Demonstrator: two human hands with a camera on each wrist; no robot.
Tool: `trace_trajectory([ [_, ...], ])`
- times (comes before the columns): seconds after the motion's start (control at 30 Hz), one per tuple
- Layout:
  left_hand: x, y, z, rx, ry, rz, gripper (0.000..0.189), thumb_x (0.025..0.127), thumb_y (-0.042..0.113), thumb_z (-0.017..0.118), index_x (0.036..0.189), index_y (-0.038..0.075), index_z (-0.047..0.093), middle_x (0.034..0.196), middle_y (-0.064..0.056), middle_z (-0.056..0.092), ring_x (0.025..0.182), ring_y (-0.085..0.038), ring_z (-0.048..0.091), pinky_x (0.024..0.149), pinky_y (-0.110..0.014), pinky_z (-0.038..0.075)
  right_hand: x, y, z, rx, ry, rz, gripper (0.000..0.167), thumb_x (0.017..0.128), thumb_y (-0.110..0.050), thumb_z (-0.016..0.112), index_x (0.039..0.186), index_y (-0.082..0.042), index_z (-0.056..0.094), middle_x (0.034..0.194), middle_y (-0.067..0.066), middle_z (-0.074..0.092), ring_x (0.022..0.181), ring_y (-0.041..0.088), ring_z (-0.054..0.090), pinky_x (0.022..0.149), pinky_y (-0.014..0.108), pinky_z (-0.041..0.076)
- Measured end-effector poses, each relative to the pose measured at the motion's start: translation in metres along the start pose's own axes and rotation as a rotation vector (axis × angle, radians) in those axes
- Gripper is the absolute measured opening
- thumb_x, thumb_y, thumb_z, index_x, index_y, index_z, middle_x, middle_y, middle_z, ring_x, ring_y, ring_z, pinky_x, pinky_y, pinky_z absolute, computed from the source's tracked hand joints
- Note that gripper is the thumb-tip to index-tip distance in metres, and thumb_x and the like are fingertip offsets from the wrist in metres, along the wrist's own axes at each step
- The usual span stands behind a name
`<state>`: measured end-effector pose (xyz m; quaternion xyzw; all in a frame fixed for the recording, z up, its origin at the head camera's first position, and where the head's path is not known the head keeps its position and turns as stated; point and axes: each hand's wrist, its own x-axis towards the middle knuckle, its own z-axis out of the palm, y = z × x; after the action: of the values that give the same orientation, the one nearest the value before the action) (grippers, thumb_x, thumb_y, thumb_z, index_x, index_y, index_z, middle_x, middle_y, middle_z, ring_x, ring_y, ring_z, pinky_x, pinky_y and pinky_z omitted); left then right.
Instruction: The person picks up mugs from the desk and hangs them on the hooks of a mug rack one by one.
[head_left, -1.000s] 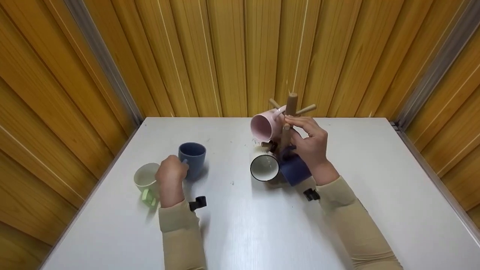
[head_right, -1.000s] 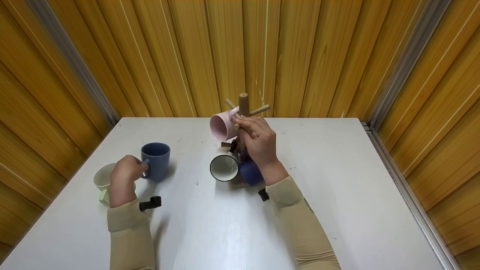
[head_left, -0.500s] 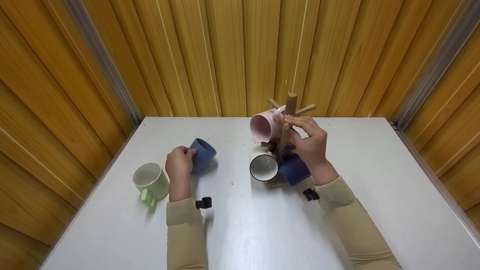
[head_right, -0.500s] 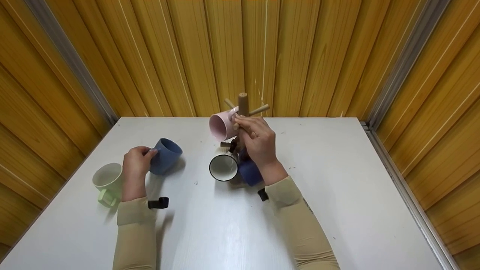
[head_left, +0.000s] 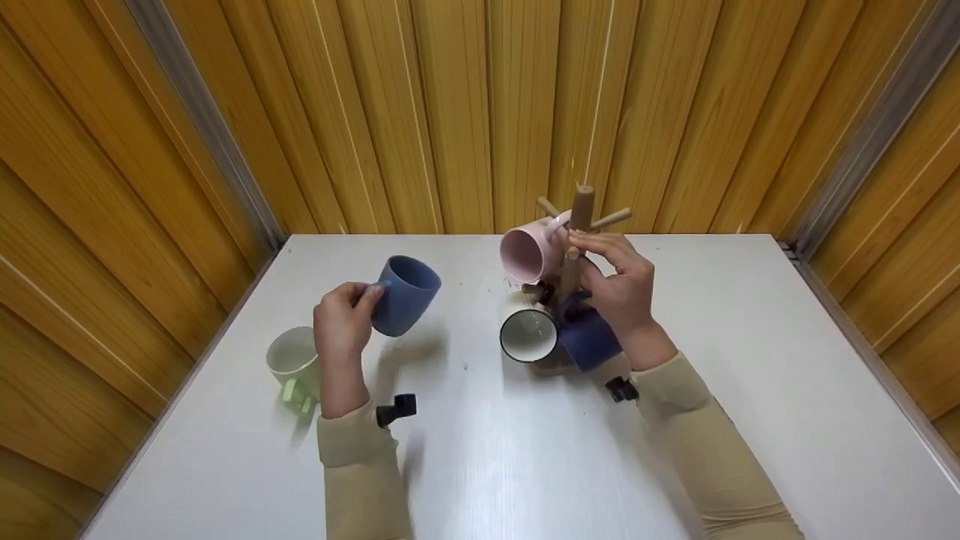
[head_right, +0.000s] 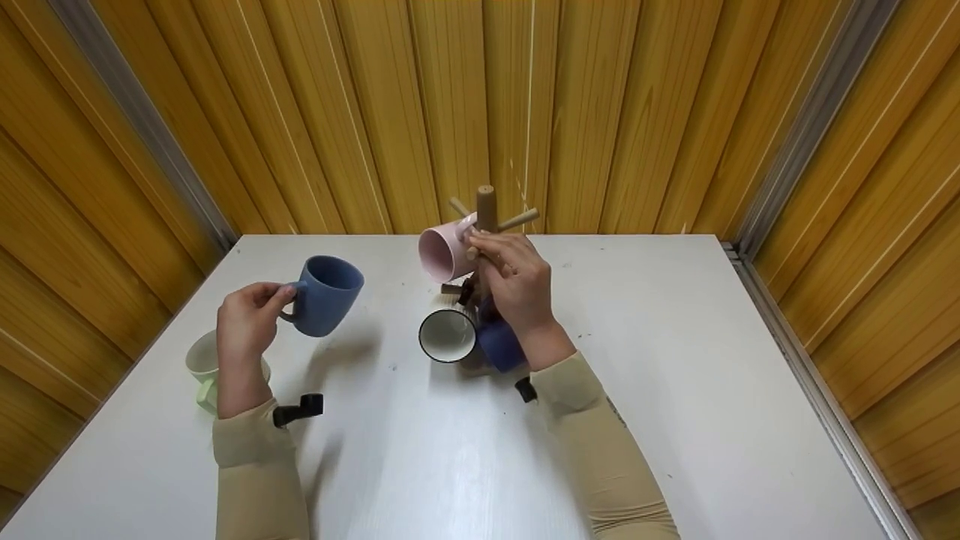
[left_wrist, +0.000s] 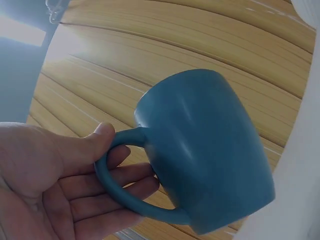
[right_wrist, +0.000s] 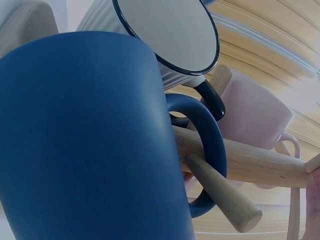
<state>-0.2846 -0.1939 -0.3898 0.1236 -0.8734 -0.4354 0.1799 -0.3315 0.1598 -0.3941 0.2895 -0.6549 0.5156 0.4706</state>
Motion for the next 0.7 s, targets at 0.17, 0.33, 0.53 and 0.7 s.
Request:
trace_trajectory([
  [0.17, -0.014, 0.021, -0.005, -0.092, -0.111, 0.036, 0.028, 0.100, 0.024, 0.069, 0.112, -0.001, 0.075, 0.107, -0.019, 0.077, 0.096, -0.029, 0.071, 0.087, -0.042, 0.061, 0.000, 0.000, 0.000, -0.003, 0.005, 0.001, 0.026, 0.078, 0.015, 0.080, 0.099, 0.001, 0.080, 0.100, 0.019, 0.079, 0.103, 0.002, 0.070, 0.093, 0.021, 0.055],
  [0.33, -0.030, 0.039, 0.000, -0.150, -0.217, 0.146, 0.020, 0.097, 0.017, 0.073, 0.103, -0.001, 0.077, 0.096, -0.017, 0.078, 0.088, -0.025, 0.069, 0.077, -0.032, 0.055, -0.002, -0.001, 0.000, 0.000, 0.001, 0.002, 0.027, 0.079, 0.016, 0.079, 0.102, 0.002, 0.080, 0.102, 0.020, 0.078, 0.105, 0.005, 0.070, 0.094, 0.022, 0.055],
  [0.53, -0.044, 0.058, 0.016, -0.156, -0.363, 0.280, 0.016, 0.095, 0.016, 0.075, 0.099, 0.001, 0.078, 0.091, -0.013, 0.078, 0.080, -0.019, 0.064, 0.077, -0.033, 0.057, -0.006, -0.008, -0.008, -0.063, -0.074, 0.007, 0.036, 0.082, 0.015, 0.077, 0.115, 0.000, 0.076, 0.117, 0.018, 0.076, 0.117, 0.007, 0.066, 0.102, 0.020, 0.053],
  [0.7, -0.054, 0.067, 0.027, -0.153, -0.453, 0.334, 0.016, 0.095, 0.017, 0.074, 0.100, 0.003, 0.079, 0.091, -0.012, 0.078, 0.079, -0.018, 0.066, 0.075, -0.033, 0.057, -0.014, -0.031, -0.018, -0.060, -0.074, -0.098, 0.045, 0.077, 0.014, 0.081, 0.121, 0.004, 0.071, 0.123, 0.022, 0.072, 0.124, 0.018, 0.064, 0.111, 0.026, 0.049],
])
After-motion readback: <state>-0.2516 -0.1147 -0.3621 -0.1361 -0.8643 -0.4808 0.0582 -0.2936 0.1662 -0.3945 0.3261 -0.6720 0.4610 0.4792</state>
